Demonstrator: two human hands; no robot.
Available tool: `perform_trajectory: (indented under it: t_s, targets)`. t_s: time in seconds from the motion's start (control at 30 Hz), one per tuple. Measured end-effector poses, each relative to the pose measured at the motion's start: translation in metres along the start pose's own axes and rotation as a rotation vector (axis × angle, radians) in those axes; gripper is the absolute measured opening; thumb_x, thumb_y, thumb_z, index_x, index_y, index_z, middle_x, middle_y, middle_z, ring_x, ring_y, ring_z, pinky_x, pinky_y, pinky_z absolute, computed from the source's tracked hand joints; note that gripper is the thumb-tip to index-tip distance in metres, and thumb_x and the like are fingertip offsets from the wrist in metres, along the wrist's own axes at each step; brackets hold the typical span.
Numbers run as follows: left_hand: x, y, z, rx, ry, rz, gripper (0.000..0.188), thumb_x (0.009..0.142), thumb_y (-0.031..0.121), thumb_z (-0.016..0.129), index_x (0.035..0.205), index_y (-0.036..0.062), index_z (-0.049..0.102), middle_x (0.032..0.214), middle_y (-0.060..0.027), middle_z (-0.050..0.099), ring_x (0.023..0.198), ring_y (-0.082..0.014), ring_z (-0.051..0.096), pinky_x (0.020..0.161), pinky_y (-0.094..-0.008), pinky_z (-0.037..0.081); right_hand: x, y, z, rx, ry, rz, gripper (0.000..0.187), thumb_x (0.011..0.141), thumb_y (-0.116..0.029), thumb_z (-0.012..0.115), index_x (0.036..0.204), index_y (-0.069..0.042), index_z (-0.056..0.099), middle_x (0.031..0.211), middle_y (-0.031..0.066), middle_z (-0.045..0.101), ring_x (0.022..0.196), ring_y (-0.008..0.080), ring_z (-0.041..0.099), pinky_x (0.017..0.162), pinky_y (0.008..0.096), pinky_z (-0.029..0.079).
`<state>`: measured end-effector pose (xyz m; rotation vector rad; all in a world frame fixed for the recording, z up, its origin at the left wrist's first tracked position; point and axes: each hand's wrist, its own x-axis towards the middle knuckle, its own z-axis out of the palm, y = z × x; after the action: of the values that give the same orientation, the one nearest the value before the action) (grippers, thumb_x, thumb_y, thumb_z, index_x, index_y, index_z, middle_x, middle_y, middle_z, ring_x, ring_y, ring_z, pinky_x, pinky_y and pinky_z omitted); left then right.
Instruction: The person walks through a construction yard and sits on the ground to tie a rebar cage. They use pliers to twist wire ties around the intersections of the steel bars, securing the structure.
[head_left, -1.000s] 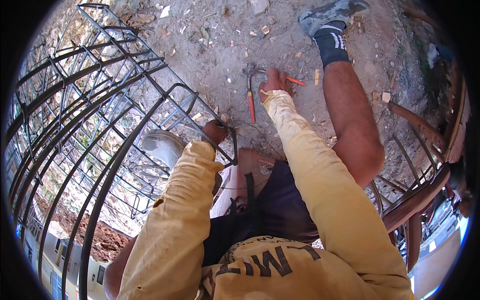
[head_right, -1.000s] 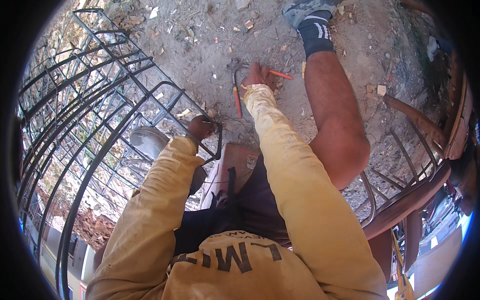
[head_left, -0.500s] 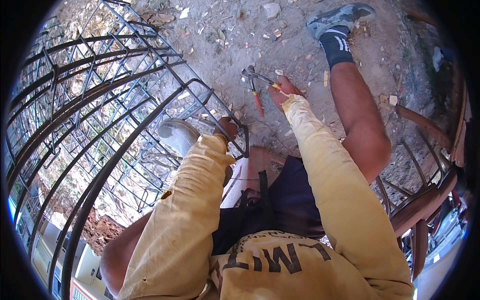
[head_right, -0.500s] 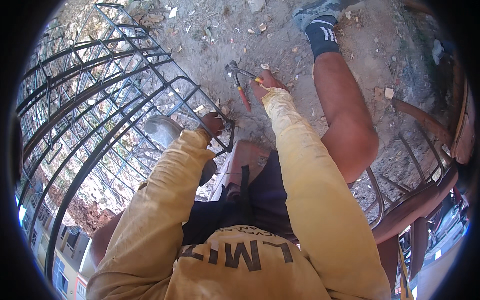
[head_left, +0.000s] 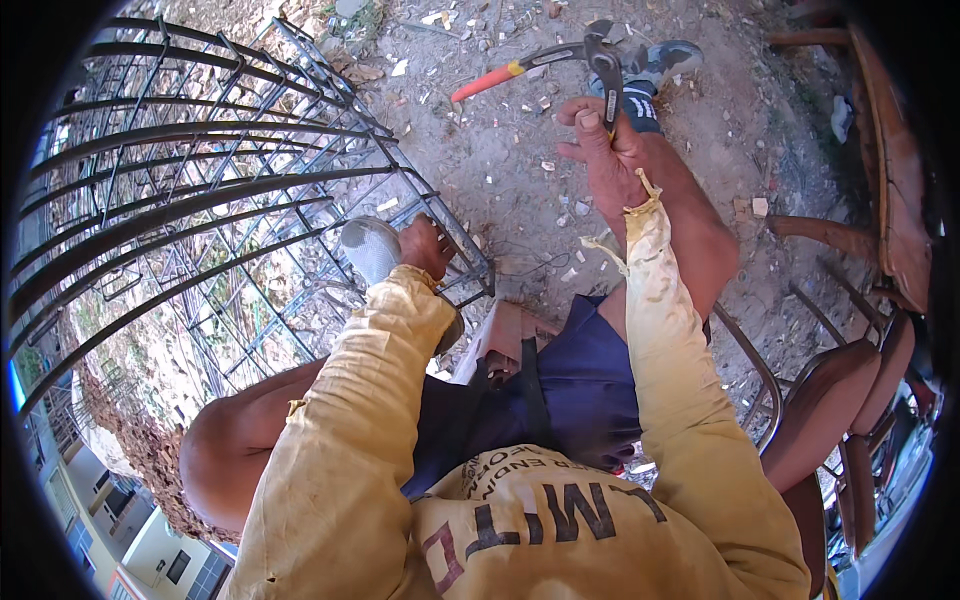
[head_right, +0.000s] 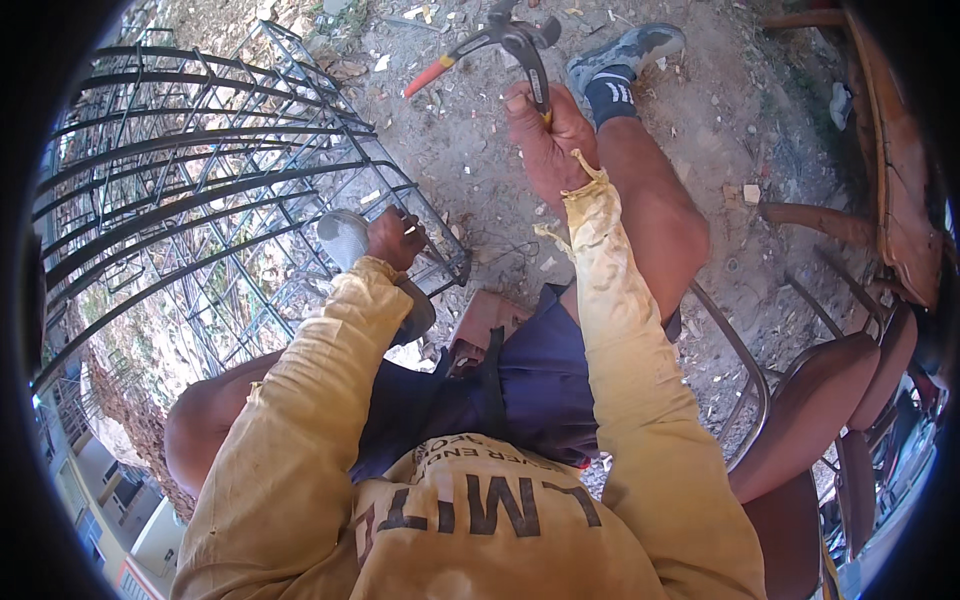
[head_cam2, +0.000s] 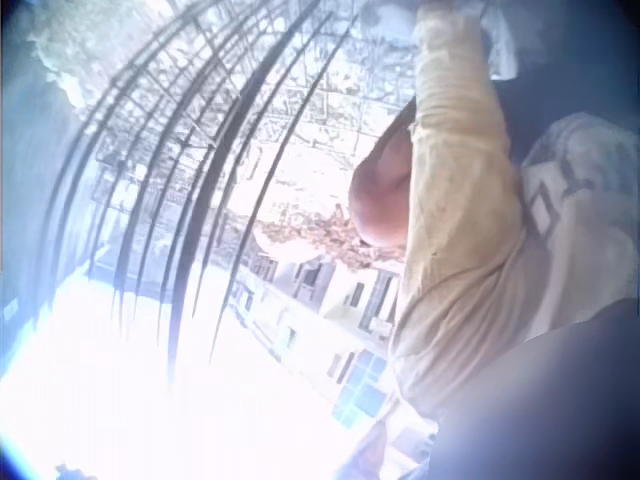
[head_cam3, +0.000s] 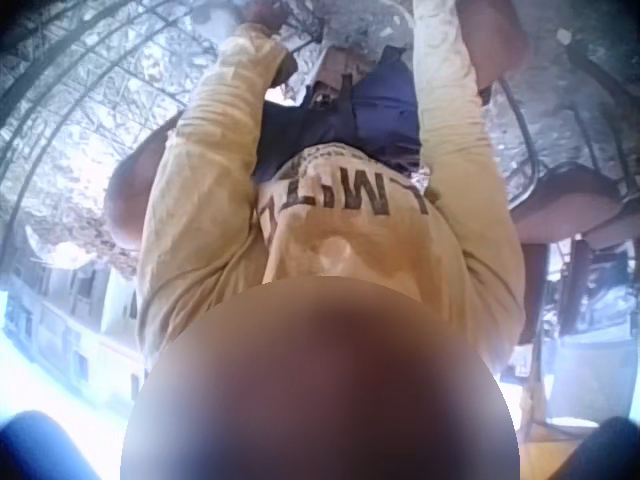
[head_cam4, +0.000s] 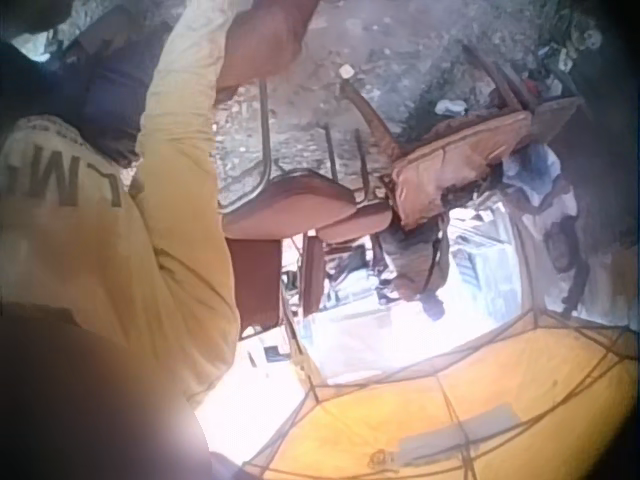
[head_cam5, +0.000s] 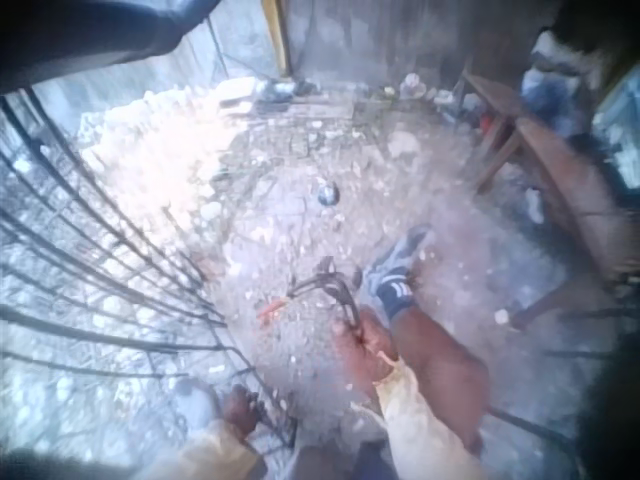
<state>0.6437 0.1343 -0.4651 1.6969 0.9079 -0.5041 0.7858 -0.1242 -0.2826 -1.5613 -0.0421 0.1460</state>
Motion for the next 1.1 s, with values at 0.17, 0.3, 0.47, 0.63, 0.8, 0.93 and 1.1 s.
perform_trajectory:
  t_s: [0.17, 0.3, 0.47, 0.63, 0.8, 0.93, 1.1]
  targets:
    - [-0.102, 0.107, -0.017, 0.042, -0.095, -0.253, 0.059, 0.091, 0.046, 0.058, 0.122, -0.002, 0.046, 0.109, -0.0159, 0.064, 0.091, -0.0226, 0.067, 0.076, -0.0391, 0.054, 0.005, -0.049, -0.016, 0.377, 0.068, -0.26, 0.037, 0.094, -0.036, 0.061, 0.117, -0.007, 0.057, 0.103, 0.0044, 0.059, 0.095, 0.0182, 0.06, 0.082, 0.0332, 0.051]
    - [-0.126, 0.105, -0.013, 0.523, -0.558, 0.071, 0.06, 0.093, 0.053, 0.052, 0.124, 0.0007, 0.051, 0.1, -0.0161, 0.065, 0.086, -0.024, 0.065, 0.078, -0.0389, 0.051, 0.025, -0.055, -0.05, 0.314, 0.017, -0.338, 0.05, 0.096, -0.041, 0.055, 0.133, -0.009, 0.047, 0.123, 0.0116, 0.056, 0.125, 0.0263, 0.044, 0.114, 0.043, 0.023]
    - [-0.171, 0.145, -0.025, 0.867, -0.682, 0.491, 0.031, 0.095, 0.031, 0.054, 0.109, 0.0039, 0.062, 0.095, -0.0181, 0.066, 0.085, -0.0316, 0.064, 0.077, -0.0416, 0.048, 0.012, -0.101, -0.054, -0.215, 0.449, -0.678, 0.033, 0.098, -0.033, 0.052, 0.11, -0.003, 0.056, 0.106, 0.0107, 0.061, 0.106, 0.0204, 0.054, 0.101, 0.0383, 0.037]
    - [-0.17, 0.194, -0.059, 0.898, -0.567, 0.692, 0.038, 0.098, 0.038, 0.051, 0.104, 0.0029, 0.064, 0.078, -0.0116, 0.062, 0.075, -0.0225, 0.061, 0.071, -0.0378, 0.047, -0.009, -0.193, -0.026, 1.096, 0.552, -0.774, 0.026, 0.098, -0.032, 0.053, 0.092, -0.007, 0.053, 0.08, 0.0071, 0.056, 0.094, 0.0235, 0.059, 0.099, 0.0427, 0.044]
    - [-0.182, 0.245, -0.08, 0.996, -0.469, 0.549, 0.036, 0.097, 0.034, 0.05, 0.102, 0.0008, 0.065, 0.083, -0.0177, 0.065, 0.079, -0.0303, 0.063, 0.076, -0.0403, 0.048, -0.031, -0.192, -0.032, 0.777, -0.273, -0.671, 0.026, 0.095, -0.033, 0.058, 0.097, -0.007, 0.054, 0.074, 0.0075, 0.053, 0.09, 0.0277, 0.063, 0.097, 0.0445, 0.049]
    - [-0.161, 0.252, -0.098, 0.891, -0.319, 0.478, 0.039, 0.096, 0.034, 0.051, 0.103, -0.0003, 0.066, 0.072, -0.0092, 0.057, 0.068, -0.0167, 0.054, 0.067, -0.0348, 0.046, -0.01, -0.142, -0.065, 0.198, -0.142, -0.212, 0.034, 0.092, -0.027, 0.065, 0.115, -0.004, 0.058, 0.097, 0.0027, 0.061, 0.088, 0.0147, 0.061, 0.08, 0.0287, 0.051]
    - [-0.154, 0.255, -0.089, 0.495, -0.303, 0.286, 0.038, 0.096, 0.033, 0.05, 0.106, 0.0, 0.065, 0.07, 0.0004, 0.049, 0.061, -0.01, 0.044, 0.057, -0.027, 0.039, -0.009, -0.021, -0.066, -0.785, -0.458, 0.374, 0.044, 0.077, -0.02, 0.068, 0.117, -0.003, 0.059, 0.1, 0.0107, 0.063, 0.092, 0.0201, 0.06, 0.08, 0.0329, 0.047]
